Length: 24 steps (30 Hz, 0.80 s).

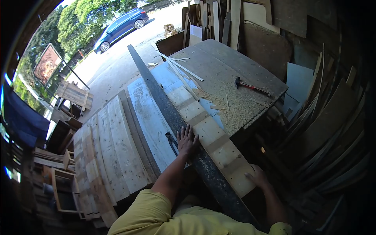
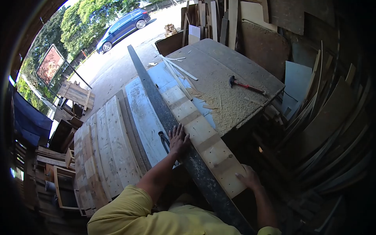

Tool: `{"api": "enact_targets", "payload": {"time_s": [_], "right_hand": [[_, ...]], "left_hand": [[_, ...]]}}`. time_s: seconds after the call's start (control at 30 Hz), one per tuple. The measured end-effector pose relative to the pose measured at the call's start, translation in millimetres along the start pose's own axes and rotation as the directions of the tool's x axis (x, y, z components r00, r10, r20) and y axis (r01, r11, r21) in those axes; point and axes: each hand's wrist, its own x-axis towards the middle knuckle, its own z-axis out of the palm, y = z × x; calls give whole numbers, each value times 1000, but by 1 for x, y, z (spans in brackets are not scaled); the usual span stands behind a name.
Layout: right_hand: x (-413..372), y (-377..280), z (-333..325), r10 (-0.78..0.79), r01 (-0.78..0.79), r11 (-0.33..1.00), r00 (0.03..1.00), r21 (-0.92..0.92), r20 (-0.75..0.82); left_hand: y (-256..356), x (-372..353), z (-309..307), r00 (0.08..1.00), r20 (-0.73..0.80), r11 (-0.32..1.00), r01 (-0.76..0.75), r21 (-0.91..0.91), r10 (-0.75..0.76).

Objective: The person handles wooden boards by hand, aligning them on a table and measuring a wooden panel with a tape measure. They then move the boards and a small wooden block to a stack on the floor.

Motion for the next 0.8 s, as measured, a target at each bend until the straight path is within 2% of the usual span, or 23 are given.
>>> {"api": "enact_targets", "payload": {"time_s": [0.03, 0.07, 0.13, 0.27, 0.43, 0.57, 0.67, 0.8], "right_hand": [[-7, 4, 6, -157, 165, 986, 973, 35, -168], [-6, 7, 9, -154, 162, 986, 974, 35, -167], [0, 12, 12, -361, 318, 933, 836, -170, -414], [0, 11, 17, -405, 339, 914, 796, -224, -450], [1, 11, 18, -491, 439, 868, 685, -234, -539], [10, 12, 23, -470, 430, 878, 689, -212, -552], [20, 13, 27, -533, 467, 843, 652, -267, -540], [26, -6, 23, -473, 431, 876, 678, -216, -563]], "left_hand": [[-1, -1, 0, 1000, -3, 1000, -2, 11, 2], [-1, -1, 1, 1000, -7, 1000, -5, 23, 5], [-2, -1, 3, 1000, -20, 1000, -9, 29, 9], [-3, 2, 3, 1000, -5, 1000, -6, 27, 6], [-1, -1, 1, 1000, 12, 999, -3, 33, 3], [5, 1, -3, 1000, 19, 1000, 3, 23, -4], [1, 1, 1, 1000, 23, 1000, 4, 25, -4], [1, 1, 1, 1000, 17, 1000, -6, 18, 6]]}}
